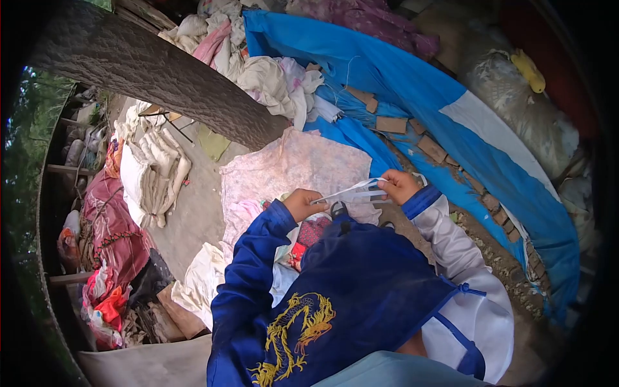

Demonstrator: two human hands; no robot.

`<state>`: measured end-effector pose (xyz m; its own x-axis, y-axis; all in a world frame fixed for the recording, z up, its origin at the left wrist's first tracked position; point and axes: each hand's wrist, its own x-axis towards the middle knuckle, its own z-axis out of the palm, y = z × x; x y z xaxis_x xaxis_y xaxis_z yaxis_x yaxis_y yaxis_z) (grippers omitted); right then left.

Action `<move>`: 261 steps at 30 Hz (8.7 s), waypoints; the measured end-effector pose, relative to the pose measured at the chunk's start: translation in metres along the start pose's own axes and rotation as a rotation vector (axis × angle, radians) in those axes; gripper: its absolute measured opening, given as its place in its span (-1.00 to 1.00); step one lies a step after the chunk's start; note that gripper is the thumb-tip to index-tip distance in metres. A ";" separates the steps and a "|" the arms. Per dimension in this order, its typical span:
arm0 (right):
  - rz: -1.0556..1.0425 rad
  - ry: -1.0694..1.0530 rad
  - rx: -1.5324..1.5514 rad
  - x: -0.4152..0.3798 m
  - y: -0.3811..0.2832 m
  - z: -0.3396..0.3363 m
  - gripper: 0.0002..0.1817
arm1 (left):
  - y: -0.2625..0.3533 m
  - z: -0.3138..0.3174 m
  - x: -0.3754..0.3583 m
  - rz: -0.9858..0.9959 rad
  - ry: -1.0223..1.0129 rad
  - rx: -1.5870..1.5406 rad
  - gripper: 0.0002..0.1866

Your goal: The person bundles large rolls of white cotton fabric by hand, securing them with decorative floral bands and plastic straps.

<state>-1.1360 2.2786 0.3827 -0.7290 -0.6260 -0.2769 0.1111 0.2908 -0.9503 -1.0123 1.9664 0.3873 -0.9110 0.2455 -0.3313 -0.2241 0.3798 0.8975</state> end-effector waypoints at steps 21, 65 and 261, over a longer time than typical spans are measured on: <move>0.066 1.002 0.769 0.039 0.065 -0.061 -0.85 | -0.034 0.058 0.091 -0.134 0.482 -0.931 -0.63; 0.666 -0.490 1.015 0.203 0.028 0.229 -0.18 | -0.163 -0.122 -0.108 0.074 0.807 -1.189 -0.65; -0.078 -1.054 0.427 1.053 -0.372 1.745 -0.58 | -0.727 -1.474 -0.732 -0.201 1.216 -0.043 -0.80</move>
<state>-0.7662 0.2481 0.1963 0.1639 -0.9865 -0.0054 0.4580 0.0809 -0.8853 -0.6925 0.1958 0.4065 -0.5839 -0.8118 0.0005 -0.3879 0.2796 0.8783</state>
